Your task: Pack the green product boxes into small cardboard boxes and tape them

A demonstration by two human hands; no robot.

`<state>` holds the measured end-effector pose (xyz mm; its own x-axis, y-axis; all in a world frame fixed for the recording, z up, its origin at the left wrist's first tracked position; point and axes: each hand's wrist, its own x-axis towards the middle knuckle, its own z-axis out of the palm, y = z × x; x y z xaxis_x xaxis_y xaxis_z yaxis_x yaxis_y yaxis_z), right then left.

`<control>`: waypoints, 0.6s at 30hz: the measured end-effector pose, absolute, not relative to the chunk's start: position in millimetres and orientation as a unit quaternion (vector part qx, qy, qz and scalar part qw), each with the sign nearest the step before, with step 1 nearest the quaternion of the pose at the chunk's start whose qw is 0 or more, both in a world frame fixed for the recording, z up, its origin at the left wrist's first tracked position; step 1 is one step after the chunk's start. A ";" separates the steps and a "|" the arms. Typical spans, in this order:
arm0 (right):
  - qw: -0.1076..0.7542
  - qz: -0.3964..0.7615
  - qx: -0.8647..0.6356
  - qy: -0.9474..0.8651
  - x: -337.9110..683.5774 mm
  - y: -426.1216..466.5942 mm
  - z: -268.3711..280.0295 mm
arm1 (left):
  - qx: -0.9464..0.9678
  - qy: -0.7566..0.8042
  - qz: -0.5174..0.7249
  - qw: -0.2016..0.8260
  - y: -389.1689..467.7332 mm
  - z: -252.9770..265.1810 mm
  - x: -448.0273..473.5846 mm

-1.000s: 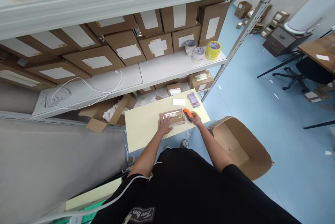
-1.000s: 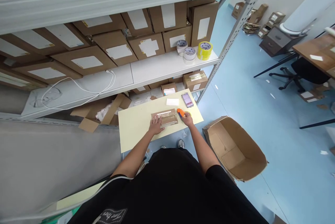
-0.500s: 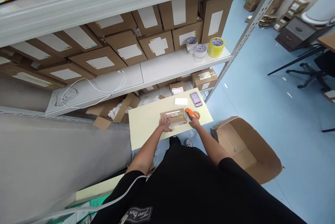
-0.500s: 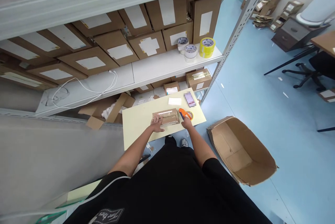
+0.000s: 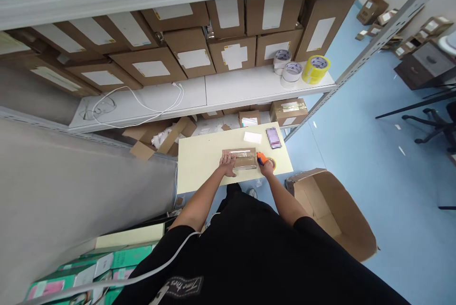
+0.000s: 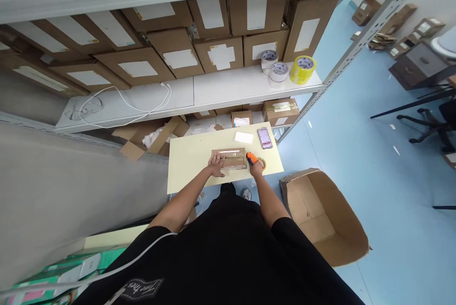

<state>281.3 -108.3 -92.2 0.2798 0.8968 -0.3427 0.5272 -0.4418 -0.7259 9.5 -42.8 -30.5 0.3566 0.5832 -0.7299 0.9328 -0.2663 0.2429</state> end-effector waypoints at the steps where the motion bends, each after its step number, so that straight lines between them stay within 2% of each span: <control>1: 0.248 0.374 -0.767 -0.459 285.5 -109.4 -89.5 | 0.753 0.504 -0.261 0.334 -42.9 -29.8 9.7; 4: 0.252 0.367 -0.787 -0.426 302.8 -113.3 -75.0 | 0.752 0.506 -0.255 0.337 -44.2 -28.1 10.1; 7: 0.295 0.394 -0.768 -0.410 313.6 -115.6 -52.3 | 0.748 0.511 -0.237 0.352 -44.9 -28.1 10.2; 12: 0.426 0.527 -0.579 -0.454 282.6 -104.9 -15.1 | 0.750 0.513 -0.233 0.347 -44.6 -29.1 11.8; 14: 0.422 0.564 -0.546 -0.454 261.8 -98.6 -7.5 | 0.747 0.516 -0.243 0.343 -45.3 -28.4 12.8; 18: 0.386 0.557 -0.592 -0.437 237.9 -96.4 -4.8 | 0.747 0.510 -0.266 0.333 -49.0 -25.1 12.8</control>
